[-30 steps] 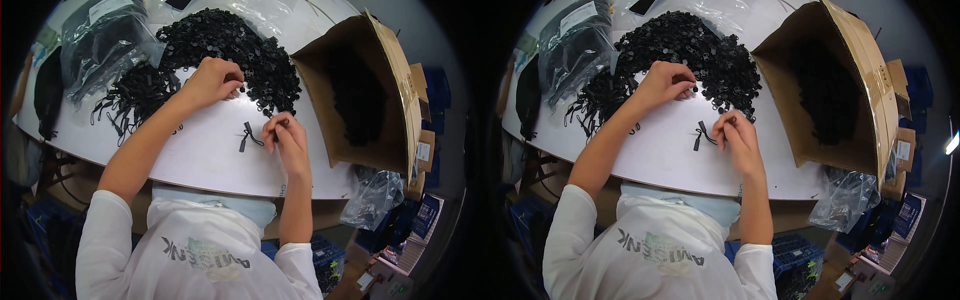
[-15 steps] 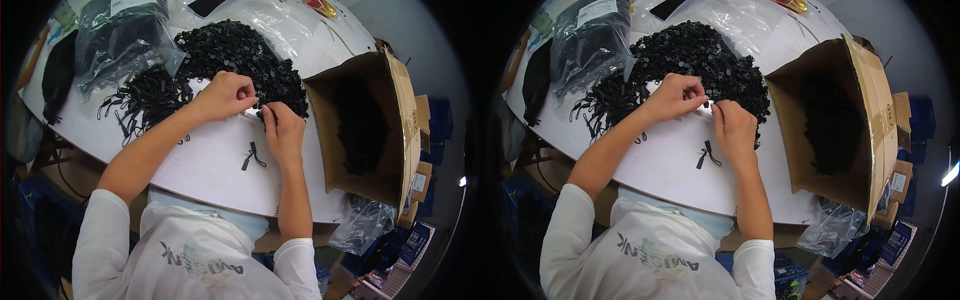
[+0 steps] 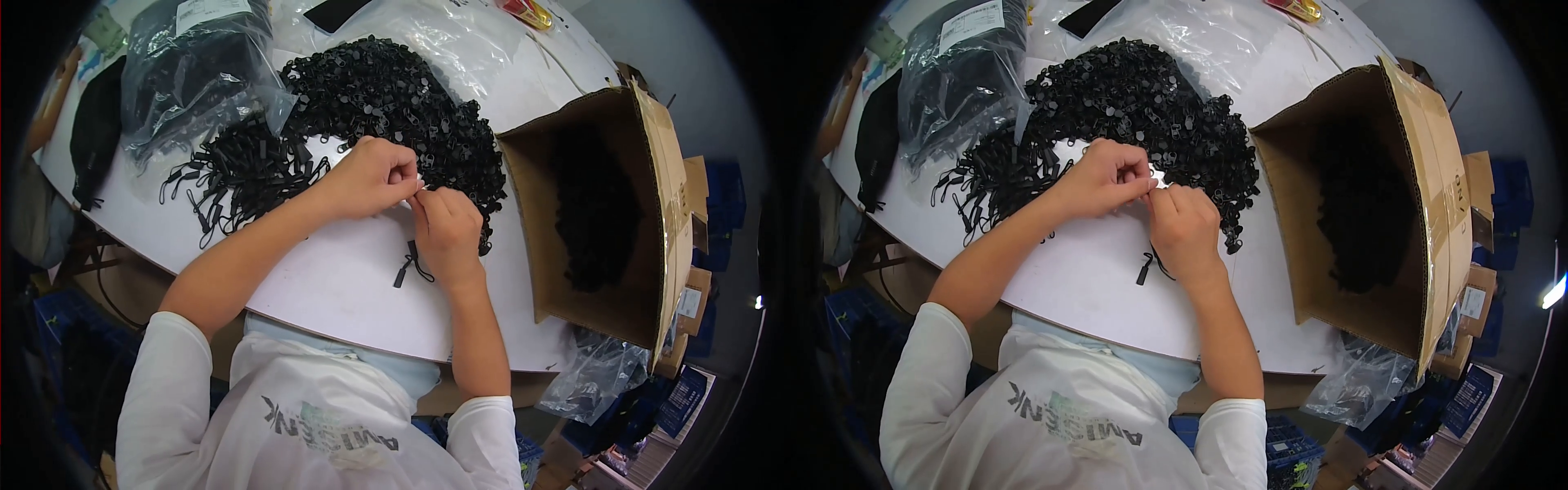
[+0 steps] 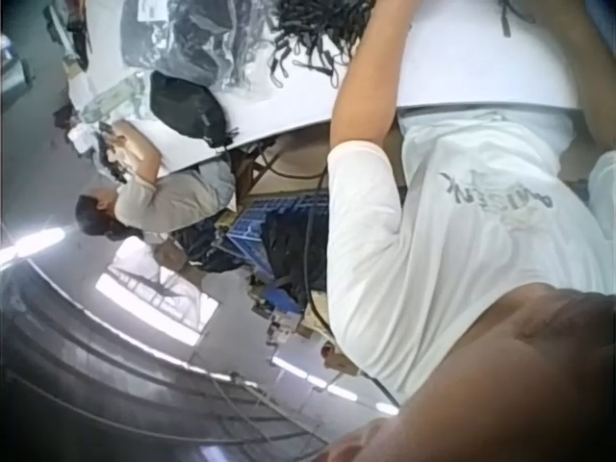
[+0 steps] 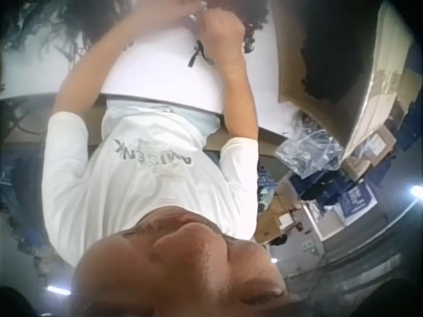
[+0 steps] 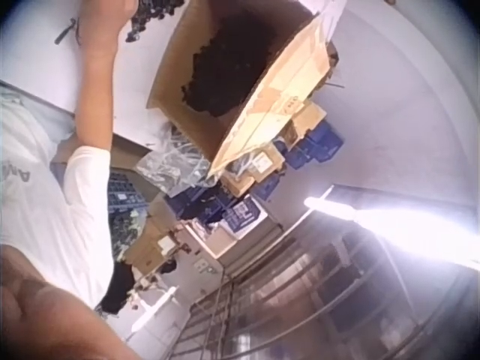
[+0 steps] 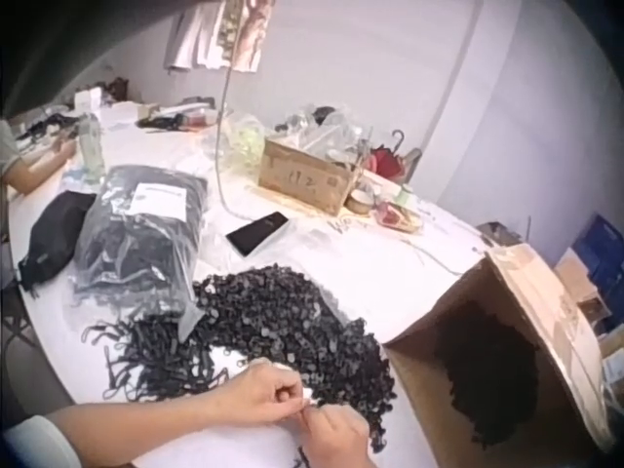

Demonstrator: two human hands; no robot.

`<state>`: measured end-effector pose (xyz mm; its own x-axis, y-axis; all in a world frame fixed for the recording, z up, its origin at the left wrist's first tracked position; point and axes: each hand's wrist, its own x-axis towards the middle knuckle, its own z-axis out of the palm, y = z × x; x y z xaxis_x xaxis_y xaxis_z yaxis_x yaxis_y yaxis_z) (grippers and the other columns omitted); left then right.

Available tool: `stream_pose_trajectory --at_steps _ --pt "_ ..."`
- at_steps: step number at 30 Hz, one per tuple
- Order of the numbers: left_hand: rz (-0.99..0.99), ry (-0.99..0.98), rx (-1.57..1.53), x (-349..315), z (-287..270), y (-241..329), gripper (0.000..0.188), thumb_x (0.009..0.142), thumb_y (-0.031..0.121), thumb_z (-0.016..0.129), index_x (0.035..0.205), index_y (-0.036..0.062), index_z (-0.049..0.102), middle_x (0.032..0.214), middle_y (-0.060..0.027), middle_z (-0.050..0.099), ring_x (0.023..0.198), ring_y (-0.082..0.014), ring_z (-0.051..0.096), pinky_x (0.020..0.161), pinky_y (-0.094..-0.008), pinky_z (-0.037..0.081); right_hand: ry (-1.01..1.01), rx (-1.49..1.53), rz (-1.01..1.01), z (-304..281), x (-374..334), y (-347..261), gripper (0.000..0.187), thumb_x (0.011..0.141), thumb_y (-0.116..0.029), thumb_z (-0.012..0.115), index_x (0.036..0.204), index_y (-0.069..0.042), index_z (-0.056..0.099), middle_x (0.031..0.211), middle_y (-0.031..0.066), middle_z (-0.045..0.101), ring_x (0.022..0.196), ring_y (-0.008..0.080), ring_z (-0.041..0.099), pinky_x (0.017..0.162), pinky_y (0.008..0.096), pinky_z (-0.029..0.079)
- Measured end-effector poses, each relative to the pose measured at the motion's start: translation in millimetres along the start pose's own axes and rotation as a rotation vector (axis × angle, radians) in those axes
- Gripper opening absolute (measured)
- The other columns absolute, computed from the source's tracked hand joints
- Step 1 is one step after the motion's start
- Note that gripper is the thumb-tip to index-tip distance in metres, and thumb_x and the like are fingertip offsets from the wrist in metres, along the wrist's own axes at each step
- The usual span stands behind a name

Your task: Assembling and sorting small black plastic garment tags at a workbench.

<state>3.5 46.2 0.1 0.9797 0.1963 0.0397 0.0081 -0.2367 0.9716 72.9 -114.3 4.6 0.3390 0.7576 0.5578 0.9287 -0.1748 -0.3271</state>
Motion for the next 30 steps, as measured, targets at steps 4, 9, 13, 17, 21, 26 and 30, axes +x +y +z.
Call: stream_pose_trajectory --at_steps 4,9,13,17,21,26,30 --pt "0.121 0.074 -0.036 -1.1 5.2 -4.0 0.018 0.078 0.011 0.067 0.067 -0.0020 0.059 0.055 -0.0050 0.057 0.049 -0.0105 0.054 0.047 -0.0266 0.042 0.008 -0.035 0.121 4.8 -4.0 -6.8 0.008 0.078 -0.005 0.070 0.084 -0.001 0.065 0.067 0.0118 0.062 0.055 0.0269 0.059 0.050 0.0330 0.046" --pt "-0.016 -0.011 -0.368 -2.8 5.9 6.2 0.027 0.095 0.025 0.053 0.079 0.0028 0.057 0.056 0.0008 0.052 0.045 -0.0052 0.046 0.043 -0.0209 0.037 0.028 0.071 0.238 -4.6 -2.3 -12.0 0.013 0.080 -0.001 0.067 0.093 0.000 0.065 0.070 0.0136 0.065 0.053 0.0254 0.061 0.050 0.0294 0.046" --pt "-0.063 -0.140 -0.171 -0.9 1.9 10.9 0.032 0.097 0.028 0.050 0.077 0.0042 0.056 0.055 0.0012 0.051 0.046 -0.0049 0.045 0.042 -0.0209 0.036 0.071 0.141 0.158 -7.0 -5.1 -1.3 0.015 0.079 0.000 0.068 0.093 0.001 0.064 0.068 0.0123 0.063 0.052 0.0233 0.060 0.049 0.0277 0.045" --pt "-0.179 -0.365 -0.430 -0.1 -2.4 5.5 0.034 0.095 0.026 0.054 0.069 0.0035 0.056 0.051 0.0008 0.046 0.048 -0.0056 0.044 0.049 -0.0229 0.039 0.038 0.157 0.069 -8.4 -2.0 -1.8 0.014 0.075 0.002 0.070 0.088 0.002 0.063 0.064 0.0107 0.061 0.049 0.0227 0.055 0.047 0.0287 0.042" --pt "0.174 -0.093 -0.155 0.6 5.4 -1.1 0.030 0.093 0.022 0.056 0.071 0.0026 0.058 0.054 0.0014 0.049 0.051 -0.0060 0.047 0.049 -0.0234 0.039 0.019 0.177 0.012 -16.6 1.5 1.4 0.013 0.074 0.002 0.071 0.082 0.002 0.062 0.061 0.0096 0.058 0.048 0.0227 0.054 0.046 0.0298 0.040" --pt "0.094 0.049 -0.313 -2.9 16.5 4.4 0.016 0.088 0.013 0.062 0.081 -0.0009 0.065 0.065 -0.0056 0.063 0.056 -0.0092 0.058 0.051 -0.0238 0.044 0.023 0.143 -0.051 -18.8 1.1 3.1 0.016 0.070 0.000 0.073 0.079 0.000 0.060 0.054 0.0063 0.049 0.043 0.0203 0.047 0.043 0.0305 0.037" --pt "0.001 -0.005 -0.458 -0.3 12.6 6.7 0.013 0.085 0.012 0.066 0.091 0.0009 0.069 0.072 -0.0030 0.066 0.061 -0.0072 0.059 0.052 -0.0212 0.044 0.094 0.130 0.010 -11.6 -2.1 7.1 0.016 0.070 -0.001 0.073 0.080 0.002 0.060 0.055 0.0067 0.048 0.043 0.0203 0.047 0.043 0.0306 0.037"
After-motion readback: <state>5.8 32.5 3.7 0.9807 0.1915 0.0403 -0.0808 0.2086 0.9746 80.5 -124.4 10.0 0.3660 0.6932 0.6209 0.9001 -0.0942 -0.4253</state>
